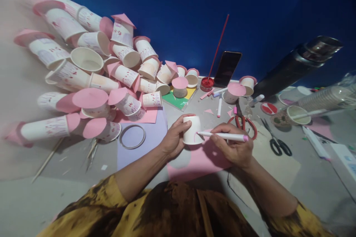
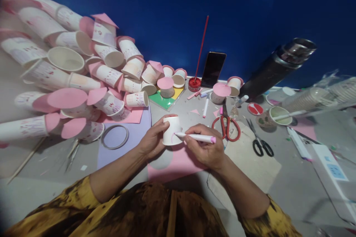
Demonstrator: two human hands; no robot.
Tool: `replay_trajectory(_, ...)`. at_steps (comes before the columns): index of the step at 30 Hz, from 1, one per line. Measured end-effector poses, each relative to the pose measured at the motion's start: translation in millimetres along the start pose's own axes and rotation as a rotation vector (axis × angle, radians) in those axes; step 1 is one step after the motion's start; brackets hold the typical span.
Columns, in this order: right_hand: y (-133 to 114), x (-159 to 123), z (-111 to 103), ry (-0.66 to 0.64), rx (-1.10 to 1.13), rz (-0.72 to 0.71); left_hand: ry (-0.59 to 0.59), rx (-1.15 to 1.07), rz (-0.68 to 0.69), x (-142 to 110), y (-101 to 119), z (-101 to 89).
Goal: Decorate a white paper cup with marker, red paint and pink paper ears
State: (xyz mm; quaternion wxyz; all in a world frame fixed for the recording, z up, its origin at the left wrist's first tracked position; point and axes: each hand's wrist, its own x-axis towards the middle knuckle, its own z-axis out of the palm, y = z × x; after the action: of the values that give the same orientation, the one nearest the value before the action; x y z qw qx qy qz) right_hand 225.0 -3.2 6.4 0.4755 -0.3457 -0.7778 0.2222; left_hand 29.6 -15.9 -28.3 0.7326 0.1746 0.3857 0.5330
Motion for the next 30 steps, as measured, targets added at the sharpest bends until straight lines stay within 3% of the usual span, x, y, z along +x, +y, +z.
replay_trajectory(9, 0.9, -1.5, 0.8, 0.027, 0.034, 0.003, -0.008, -0.024, -0.017, -0.4, 0.2, -0.4)
replay_trajectory(17, 5.1, -4.5, -1.1, 0.067, 0.063, 0.107, -0.026, -0.069, -0.042, -0.1, 1.9, 1.0)
replay_trajectory(30, 5.8, -4.9, -1.6, 0.044, 0.040, 0.104, -0.004, -0.112, -0.076, 1.3, 1.6, -0.3)
